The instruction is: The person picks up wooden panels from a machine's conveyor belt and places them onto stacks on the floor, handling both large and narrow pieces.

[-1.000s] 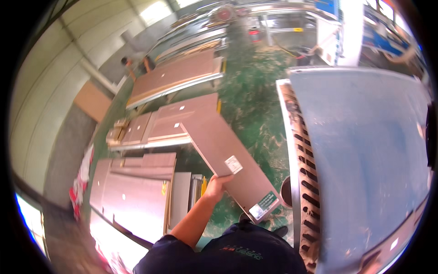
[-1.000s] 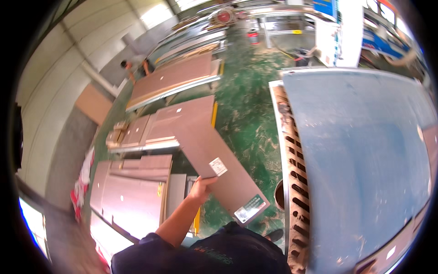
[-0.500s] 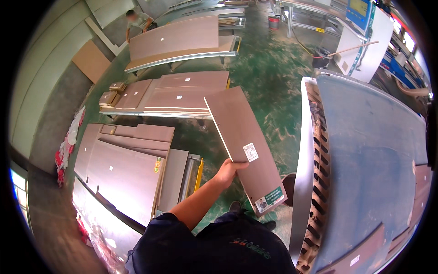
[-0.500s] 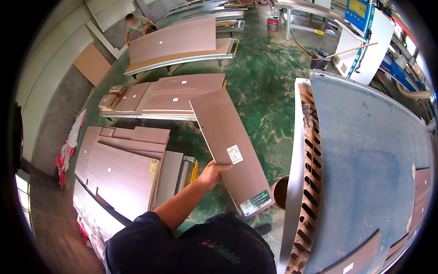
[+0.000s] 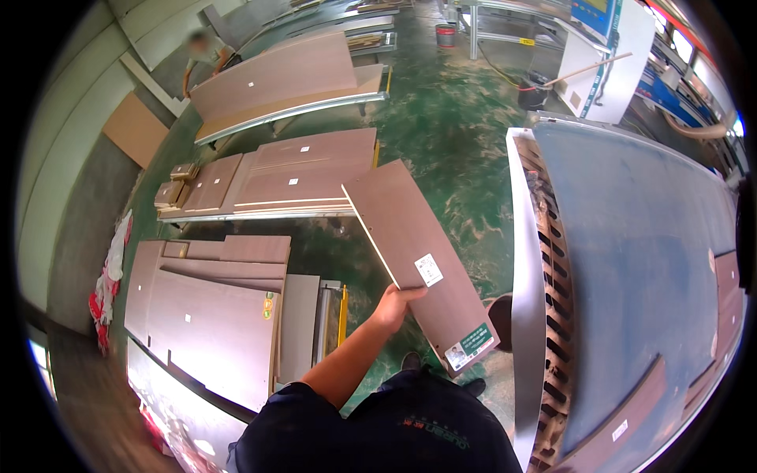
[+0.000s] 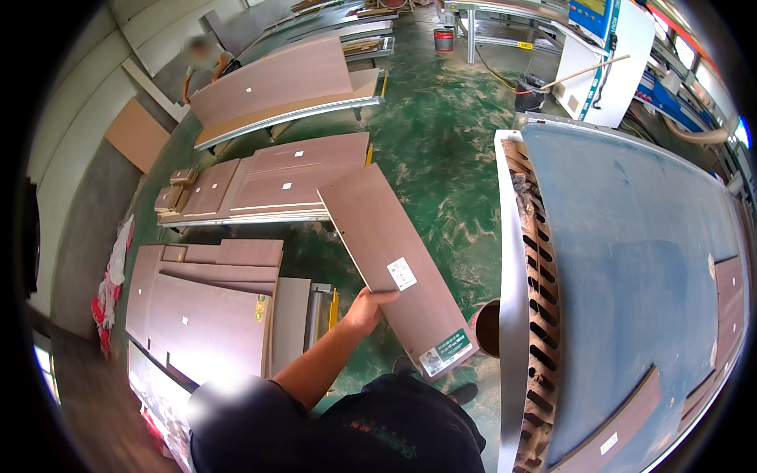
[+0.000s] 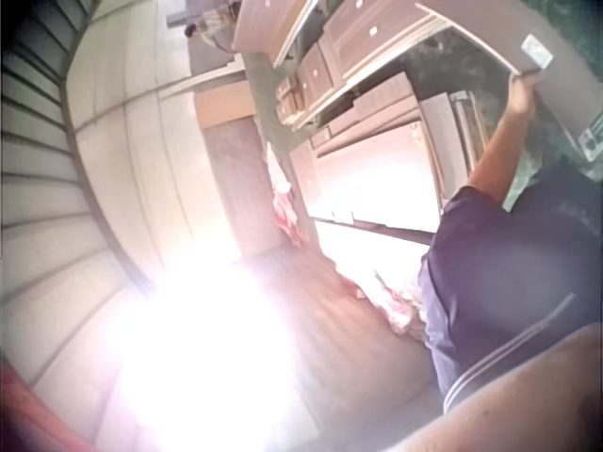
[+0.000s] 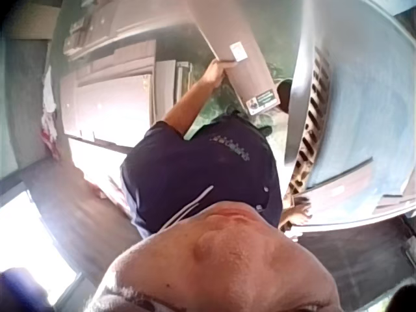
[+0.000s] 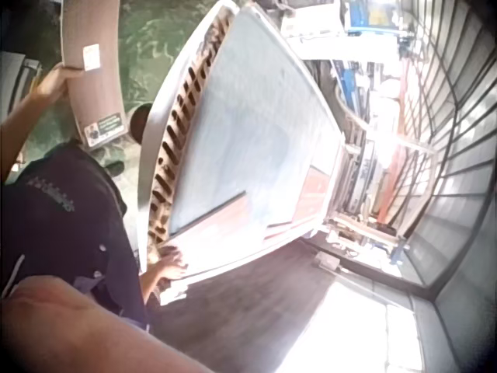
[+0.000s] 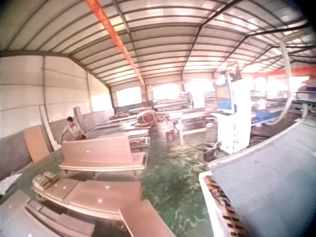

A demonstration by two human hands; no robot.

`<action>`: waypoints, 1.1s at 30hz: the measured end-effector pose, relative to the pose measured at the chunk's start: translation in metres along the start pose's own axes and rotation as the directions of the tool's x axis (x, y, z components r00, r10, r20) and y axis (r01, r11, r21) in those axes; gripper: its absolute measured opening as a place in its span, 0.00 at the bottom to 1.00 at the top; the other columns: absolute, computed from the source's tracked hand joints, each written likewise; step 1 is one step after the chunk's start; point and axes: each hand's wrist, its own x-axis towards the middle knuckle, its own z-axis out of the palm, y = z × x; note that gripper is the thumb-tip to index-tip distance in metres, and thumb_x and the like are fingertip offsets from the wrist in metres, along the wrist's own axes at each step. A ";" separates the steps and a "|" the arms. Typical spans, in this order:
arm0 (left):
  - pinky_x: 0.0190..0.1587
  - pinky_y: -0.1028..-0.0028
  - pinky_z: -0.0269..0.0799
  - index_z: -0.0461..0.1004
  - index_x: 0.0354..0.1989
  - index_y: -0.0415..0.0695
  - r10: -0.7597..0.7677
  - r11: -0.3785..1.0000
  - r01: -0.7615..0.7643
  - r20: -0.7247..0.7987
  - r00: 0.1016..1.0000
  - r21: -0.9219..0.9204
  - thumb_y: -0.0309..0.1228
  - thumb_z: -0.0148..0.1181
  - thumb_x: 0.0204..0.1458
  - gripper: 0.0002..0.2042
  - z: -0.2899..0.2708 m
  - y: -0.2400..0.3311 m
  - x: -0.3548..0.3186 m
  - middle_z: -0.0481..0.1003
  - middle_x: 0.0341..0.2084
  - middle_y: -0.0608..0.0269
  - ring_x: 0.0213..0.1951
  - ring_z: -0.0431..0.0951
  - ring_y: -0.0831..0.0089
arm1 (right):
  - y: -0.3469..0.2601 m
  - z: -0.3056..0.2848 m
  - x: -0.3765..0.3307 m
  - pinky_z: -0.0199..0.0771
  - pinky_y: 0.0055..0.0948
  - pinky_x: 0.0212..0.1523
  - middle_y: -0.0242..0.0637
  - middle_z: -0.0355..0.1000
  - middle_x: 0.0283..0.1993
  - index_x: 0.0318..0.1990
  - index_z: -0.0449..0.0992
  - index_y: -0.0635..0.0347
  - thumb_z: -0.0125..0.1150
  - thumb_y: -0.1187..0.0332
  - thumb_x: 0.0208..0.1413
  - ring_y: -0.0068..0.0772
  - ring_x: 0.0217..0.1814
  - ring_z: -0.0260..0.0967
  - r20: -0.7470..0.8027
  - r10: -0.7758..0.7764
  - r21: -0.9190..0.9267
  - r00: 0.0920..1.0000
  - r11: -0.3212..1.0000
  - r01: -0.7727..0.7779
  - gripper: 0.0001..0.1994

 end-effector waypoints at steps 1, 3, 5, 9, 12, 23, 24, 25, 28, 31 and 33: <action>0.44 0.66 0.66 0.70 0.47 0.36 -0.019 1.000 0.019 0.008 1.000 0.005 0.28 0.56 0.46 0.18 -0.001 0.002 0.000 0.73 0.42 0.57 0.45 0.72 0.64 | 0.016 0.011 -0.011 0.66 0.47 0.46 0.50 0.65 0.47 0.51 0.64 0.64 0.55 0.40 0.46 0.50 0.47 0.65 0.089 0.048 0.105 0.995 0.993 -0.057 0.35; 0.45 0.66 0.66 0.69 0.48 0.37 -0.053 0.999 0.053 0.019 0.998 0.007 0.29 0.57 0.46 0.19 -0.004 0.001 0.002 0.73 0.43 0.57 0.45 0.72 0.64 | 0.047 0.028 -0.031 0.62 0.48 0.51 0.52 0.62 0.52 0.54 0.62 0.64 0.53 0.40 0.48 0.52 0.50 0.62 0.263 0.112 0.295 0.958 0.936 -0.190 0.36; 0.45 0.66 0.66 0.69 0.48 0.37 -0.085 0.996 0.084 0.025 0.996 0.013 0.30 0.57 0.46 0.20 -0.009 -0.002 0.006 0.72 0.43 0.57 0.45 0.72 0.64 | 0.060 0.025 -0.053 0.58 0.50 0.55 0.54 0.59 0.56 0.56 0.60 0.64 0.50 0.40 0.49 0.55 0.54 0.60 0.433 0.139 0.444 0.890 0.827 -0.345 0.37; 0.45 0.66 0.66 0.68 0.48 0.38 -0.075 0.997 0.075 0.022 0.997 -0.010 0.31 0.58 0.45 0.21 -0.009 -0.009 0.014 0.73 0.43 0.57 0.45 0.72 0.64 | 0.009 -0.023 -0.060 0.62 0.37 0.56 0.45 0.63 0.53 0.53 0.63 0.57 0.59 0.51 0.49 0.40 0.58 0.58 0.991 0.004 0.120 0.134 -0.465 -0.877 0.28; 0.46 0.65 0.67 0.68 0.49 0.37 -0.070 0.997 0.071 0.035 0.997 -0.023 0.31 0.58 0.46 0.21 -0.009 -0.007 0.014 0.73 0.43 0.58 0.46 0.72 0.64 | -0.007 -0.030 -0.059 0.52 0.34 0.63 0.42 0.61 0.57 0.55 0.62 0.58 0.56 0.57 0.52 0.38 0.63 0.51 0.880 -0.117 0.405 0.461 -0.324 -0.855 0.25; 0.48 0.62 0.67 0.67 0.50 0.37 -0.125 0.988 0.131 0.083 0.989 -0.077 0.30 0.56 0.47 0.21 -0.008 -0.012 0.018 0.72 0.45 0.57 0.48 0.72 0.63 | -0.002 -0.025 -0.016 0.71 0.42 0.41 0.33 0.68 0.34 0.33 0.75 0.59 0.62 0.64 0.48 0.37 0.36 0.65 0.839 0.210 0.491 0.502 -0.690 -0.532 0.09; 0.48 0.62 0.67 0.67 0.50 0.37 -0.121 0.988 0.127 0.080 0.989 -0.085 0.30 0.57 0.47 0.21 -0.009 -0.014 0.018 0.72 0.45 0.56 0.47 0.72 0.63 | -0.004 -0.026 -0.013 0.71 0.42 0.41 0.33 0.68 0.34 0.33 0.75 0.59 0.62 0.64 0.47 0.36 0.36 0.65 0.816 0.226 0.528 0.532 -0.664 -0.529 0.09; 0.47 0.62 0.67 0.67 0.50 0.37 -0.117 0.988 0.124 0.075 0.990 -0.093 0.30 0.57 0.47 0.21 -0.009 -0.016 0.018 0.72 0.45 0.56 0.47 0.72 0.63 | -0.010 -0.034 -0.013 0.71 0.42 0.41 0.33 0.68 0.34 0.33 0.75 0.59 0.62 0.64 0.47 0.36 0.36 0.65 0.795 0.237 0.561 0.558 -0.638 -0.528 0.09; 0.47 0.61 0.66 0.67 0.50 0.37 -0.098 0.987 0.104 0.056 0.994 -0.120 0.30 0.57 0.47 0.21 -0.007 -0.016 0.014 0.72 0.45 0.56 0.47 0.72 0.62 | -0.017 -0.043 -0.006 0.71 0.40 0.40 0.34 0.68 0.33 0.31 0.75 0.59 0.62 0.64 0.47 0.36 0.36 0.66 0.708 0.292 0.670 0.643 -0.564 -0.482 0.09; 0.50 0.62 0.64 0.67 0.51 0.38 -0.114 0.977 0.124 0.069 0.991 -0.171 0.29 0.56 0.48 0.21 -0.007 -0.016 0.014 0.71 0.46 0.58 0.49 0.70 0.64 | -0.022 -0.044 0.001 0.71 0.39 0.40 0.34 0.68 0.32 0.30 0.75 0.59 0.63 0.64 0.46 0.36 0.37 0.66 0.563 0.381 0.806 0.733 -0.448 -0.386 0.08; 0.52 0.63 0.62 0.66 0.52 0.39 -0.124 0.971 0.135 0.068 0.990 -0.198 0.29 0.56 0.48 0.21 -0.006 -0.017 0.013 0.71 0.46 0.59 0.50 0.70 0.64 | -0.018 -0.048 0.005 0.71 0.38 0.39 0.34 0.69 0.32 0.29 0.75 0.59 0.63 0.64 0.46 0.36 0.37 0.66 0.417 0.453 0.898 0.788 -0.337 -0.282 0.08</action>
